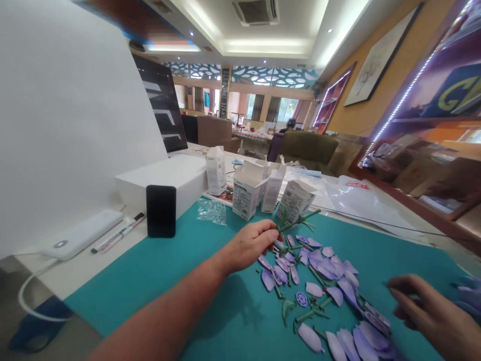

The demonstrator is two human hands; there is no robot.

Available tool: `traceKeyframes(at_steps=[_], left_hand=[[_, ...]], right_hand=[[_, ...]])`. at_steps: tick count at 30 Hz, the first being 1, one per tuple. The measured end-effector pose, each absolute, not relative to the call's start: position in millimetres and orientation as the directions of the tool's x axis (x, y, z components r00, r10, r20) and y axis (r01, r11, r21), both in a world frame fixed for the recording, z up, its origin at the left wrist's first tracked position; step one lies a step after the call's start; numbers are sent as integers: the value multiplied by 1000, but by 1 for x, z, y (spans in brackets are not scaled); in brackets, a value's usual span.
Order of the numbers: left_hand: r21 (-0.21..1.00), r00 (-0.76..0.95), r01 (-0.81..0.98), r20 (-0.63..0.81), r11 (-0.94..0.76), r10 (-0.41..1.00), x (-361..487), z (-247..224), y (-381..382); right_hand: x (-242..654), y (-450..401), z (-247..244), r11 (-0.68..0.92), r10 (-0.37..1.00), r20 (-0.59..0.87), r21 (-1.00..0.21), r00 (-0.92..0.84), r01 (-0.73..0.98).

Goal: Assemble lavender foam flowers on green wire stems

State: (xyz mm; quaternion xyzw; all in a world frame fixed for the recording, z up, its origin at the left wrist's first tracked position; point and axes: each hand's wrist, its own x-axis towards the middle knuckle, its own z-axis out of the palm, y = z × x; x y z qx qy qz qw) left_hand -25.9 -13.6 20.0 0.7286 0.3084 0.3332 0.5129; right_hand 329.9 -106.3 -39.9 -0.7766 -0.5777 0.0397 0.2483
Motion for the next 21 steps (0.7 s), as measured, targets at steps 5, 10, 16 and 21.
traceKeyframes(at_steps=[5,10,16,21], left_hand=[[937,599,120,194,-327,777,-26,19,-11],[902,580,194,211,-386,787,-29,22,-12],[895,564,217,211,-390,798,-30,27,-16],[879,573,251,202,-405,794,-28,26,-17]], right_hand=[[260,-85,14,146,937,348,-482,36,864],[199,-76,28,320,835,543,-361,-82,876],[163,-79,23,222,836,549,-378,25,899],[156,-78,14,283,837,546,-366,-42,887]])
